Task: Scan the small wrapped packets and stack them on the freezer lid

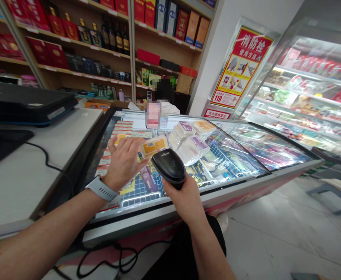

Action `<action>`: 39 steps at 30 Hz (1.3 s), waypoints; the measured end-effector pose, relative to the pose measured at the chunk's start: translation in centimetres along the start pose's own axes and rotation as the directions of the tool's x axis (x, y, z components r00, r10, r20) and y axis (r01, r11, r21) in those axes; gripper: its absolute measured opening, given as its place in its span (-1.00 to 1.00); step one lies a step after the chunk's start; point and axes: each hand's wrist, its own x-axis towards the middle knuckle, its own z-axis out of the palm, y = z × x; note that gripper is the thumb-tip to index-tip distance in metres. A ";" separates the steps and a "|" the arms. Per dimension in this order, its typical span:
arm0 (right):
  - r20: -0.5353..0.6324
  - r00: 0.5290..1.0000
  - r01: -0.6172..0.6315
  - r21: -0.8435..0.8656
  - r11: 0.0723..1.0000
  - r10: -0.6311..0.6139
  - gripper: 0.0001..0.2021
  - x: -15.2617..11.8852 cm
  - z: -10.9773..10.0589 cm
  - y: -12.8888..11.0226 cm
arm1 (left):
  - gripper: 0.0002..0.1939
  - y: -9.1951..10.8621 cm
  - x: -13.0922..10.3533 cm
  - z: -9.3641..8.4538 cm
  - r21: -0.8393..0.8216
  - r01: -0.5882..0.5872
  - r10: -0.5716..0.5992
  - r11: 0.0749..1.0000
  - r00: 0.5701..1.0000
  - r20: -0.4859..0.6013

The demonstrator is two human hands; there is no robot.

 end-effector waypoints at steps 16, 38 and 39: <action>-0.027 0.993 0.113 0.366 0.924 -0.111 -0.72 3.8 -10.2 4.2 | -0.21 -8.1 2.3 2.2 0.192 0.662 -0.688 0.724 0.678 0.257; -0.273 0.952 0.256 0.467 0.847 -0.137 -0.74 2.6 -13.9 6.7 | -0.55 18.6 4.2 8.4 -0.262 -0.551 0.590 0.792 0.584 0.558; -0.264 0.956 0.244 0.457 0.855 -0.132 -0.72 2.5 -13.9 6.8 | -0.58 18.8 4.7 9.1 -0.243 -0.531 0.562 0.812 0.599 0.570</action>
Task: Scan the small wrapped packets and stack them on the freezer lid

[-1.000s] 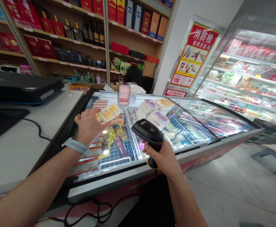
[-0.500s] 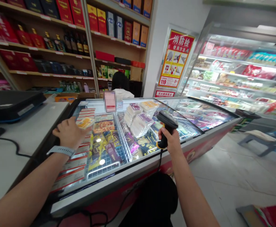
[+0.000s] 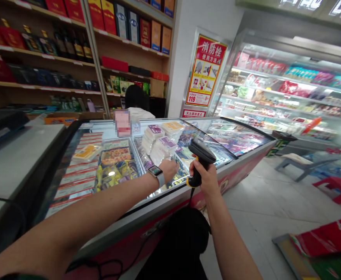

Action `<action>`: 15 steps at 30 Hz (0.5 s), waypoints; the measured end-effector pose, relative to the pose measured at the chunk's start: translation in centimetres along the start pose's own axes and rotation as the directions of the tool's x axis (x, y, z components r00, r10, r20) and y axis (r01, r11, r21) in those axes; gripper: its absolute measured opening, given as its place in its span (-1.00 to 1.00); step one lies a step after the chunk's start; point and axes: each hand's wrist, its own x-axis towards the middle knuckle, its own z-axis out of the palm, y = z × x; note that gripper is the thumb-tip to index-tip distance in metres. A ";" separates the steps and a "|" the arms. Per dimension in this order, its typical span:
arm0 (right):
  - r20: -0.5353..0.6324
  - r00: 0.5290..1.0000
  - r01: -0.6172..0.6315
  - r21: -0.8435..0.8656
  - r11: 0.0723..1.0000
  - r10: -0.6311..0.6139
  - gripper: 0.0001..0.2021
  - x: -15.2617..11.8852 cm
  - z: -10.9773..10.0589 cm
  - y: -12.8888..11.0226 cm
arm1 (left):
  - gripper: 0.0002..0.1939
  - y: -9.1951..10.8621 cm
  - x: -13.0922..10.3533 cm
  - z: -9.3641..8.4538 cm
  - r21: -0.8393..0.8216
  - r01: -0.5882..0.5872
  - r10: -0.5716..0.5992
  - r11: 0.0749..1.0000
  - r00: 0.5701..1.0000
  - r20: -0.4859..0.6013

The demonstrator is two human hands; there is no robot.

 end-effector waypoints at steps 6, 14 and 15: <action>0.003 0.998 -0.056 0.007 0.998 0.055 -0.70 -0.1 -0.1 0.6 | -0.66 -1.3 -1.1 0.8 0.012 0.120 -0.120 0.993 0.993 0.020; 0.015 0.994 -0.107 0.094 0.990 0.106 -0.62 1.0 1.0 1.0 | -0.46 -1.9 -7.2 0.3 0.054 0.137 -0.140 0.989 0.989 0.045; 0.023 0.994 -0.111 0.104 0.988 0.109 -0.62 1.2 1.0 1.2 | -0.44 -2.1 -7.8 0.3 0.058 0.139 -0.142 0.989 0.989 0.049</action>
